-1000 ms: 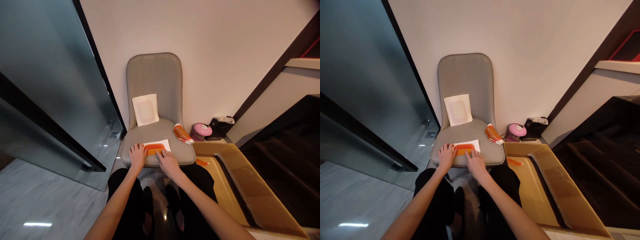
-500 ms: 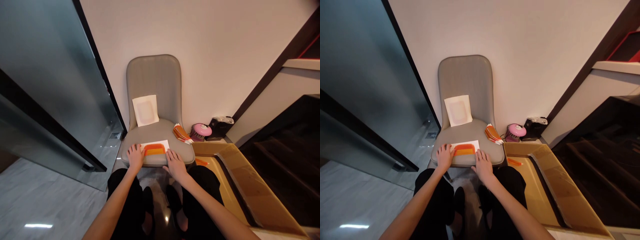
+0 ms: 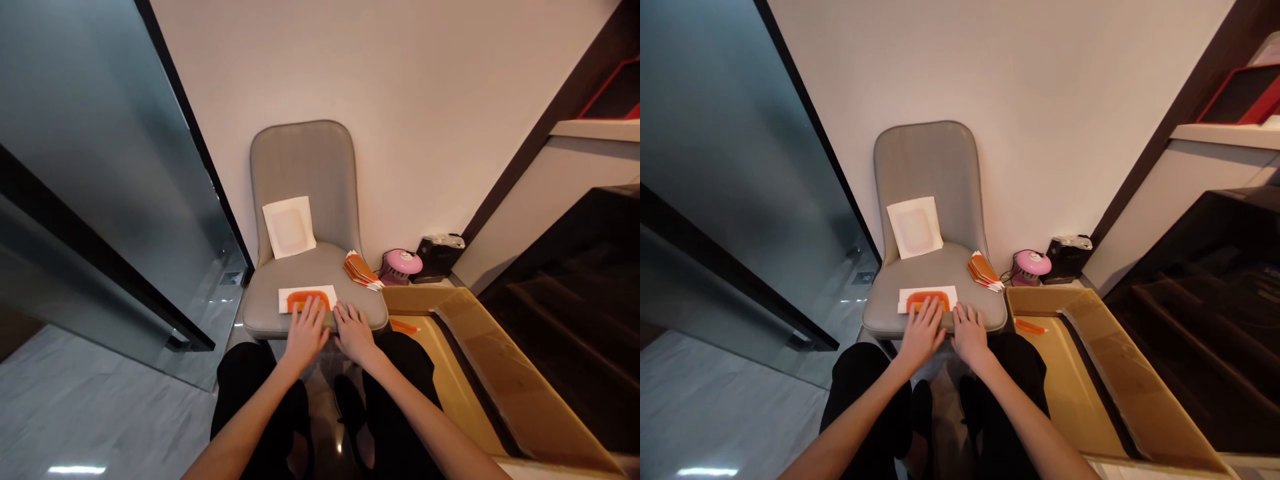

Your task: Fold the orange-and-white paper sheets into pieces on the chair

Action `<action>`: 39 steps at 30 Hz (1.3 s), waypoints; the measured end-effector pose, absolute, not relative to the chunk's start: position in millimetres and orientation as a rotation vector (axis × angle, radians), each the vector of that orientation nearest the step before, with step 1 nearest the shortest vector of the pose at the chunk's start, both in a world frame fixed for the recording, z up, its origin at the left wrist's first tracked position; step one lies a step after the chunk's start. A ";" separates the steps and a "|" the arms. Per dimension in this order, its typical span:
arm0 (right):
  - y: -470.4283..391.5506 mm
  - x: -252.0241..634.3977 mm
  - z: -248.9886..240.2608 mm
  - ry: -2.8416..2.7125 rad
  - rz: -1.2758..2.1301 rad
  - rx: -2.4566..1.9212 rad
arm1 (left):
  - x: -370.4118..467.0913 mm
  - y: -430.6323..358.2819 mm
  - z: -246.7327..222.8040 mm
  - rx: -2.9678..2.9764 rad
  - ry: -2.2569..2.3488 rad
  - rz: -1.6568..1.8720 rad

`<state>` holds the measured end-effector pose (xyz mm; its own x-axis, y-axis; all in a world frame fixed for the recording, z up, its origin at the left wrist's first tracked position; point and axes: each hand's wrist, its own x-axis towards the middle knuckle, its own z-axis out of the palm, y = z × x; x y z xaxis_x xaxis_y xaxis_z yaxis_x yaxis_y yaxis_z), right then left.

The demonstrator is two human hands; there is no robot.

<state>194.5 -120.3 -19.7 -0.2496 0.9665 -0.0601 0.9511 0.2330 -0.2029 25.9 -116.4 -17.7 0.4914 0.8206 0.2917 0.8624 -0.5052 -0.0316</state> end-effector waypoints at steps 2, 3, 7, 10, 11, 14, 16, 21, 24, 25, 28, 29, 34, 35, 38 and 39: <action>-120.4 194.3 -19.8 -2.406 0.299 -1.883 | 29.3 -121.3 -26.5 -2.585 -1.493 -0.337; -120.6 194.3 -19.5 -2.409 0.299 -1.891 | 27.5 -122.7 -29.3 -2.576 -1.529 -0.323; -122.0 195.0 -16.7 -2.420 0.314 -1.915 | 3.8 -126.7 -28.3 -2.506 -1.670 -0.242; -122.5 196.6 -16.5 -2.413 0.336 -1.926 | -16.1 -132.2 -21.6 -2.450 -1.771 -0.194; -122.4 197.2 -17.1 -2.413 0.338 -1.918 | -20.9 -134.2 -19.7 -2.434 -1.795 -0.184; -122.2 198.7 -18.3 -2.423 0.332 -1.892 | -28.8 -138.8 -16.3 -2.403 -1.840 -0.168; -122.2 198.9 -17.0 -2.429 0.335 -1.898 | -29.8 -139.9 -15.5 -2.386 -1.861 -0.167; -123.5 198.5 -8.2 -2.447 0.345 -1.950 | -28.0 -139.0 -15.3 -2.330 -1.906 -0.175; -124.1 199.3 -6.3 -2.452 0.328 -1.942 | -26.9 -138.8 -14.8 -2.306 -1.908 -0.159; -124.1 199.6 -6.8 -2.452 0.320 -1.932 | -26.3 -138.6 -14.4 -2.301 -1.906 -0.159; -123.4 200.4 -10.8 -2.433 0.301 -1.897 | -23.2 -136.8 -11.6 -2.280 -1.908 -0.203; -122.8 200.7 -12.2 -2.420 0.297 -1.884 | -22.1 -135.6 -10.0 -2.269 -1.912 -0.234; -113.1 203.2 -14.4 -2.316 0.283 -1.761 | -23.7 -121.9 -1.5 -2.193 -1.980 -0.491; -109.5 203.5 -13.7 -2.289 0.293 -1.729 | -25.6 -116.6 -0.9 -2.169 -2.016 -0.544; -96.4 201.9 -11.0 -2.190 0.347 -1.713 | -32.2 -94.5 -2.3 -2.142 -2.115 -0.680; -91.8 200.3 -10.3 -2.155 0.360 -1.736 | -33.9 -85.5 -3.4 -2.167 -2.116 -0.723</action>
<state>200.3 -91.8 -10.3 -0.1886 0.9759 0.1097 0.8874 0.2172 -0.4067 -33.9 -85.5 -3.4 -0.0312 0.9392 0.3419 0.9522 -0.0761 0.2959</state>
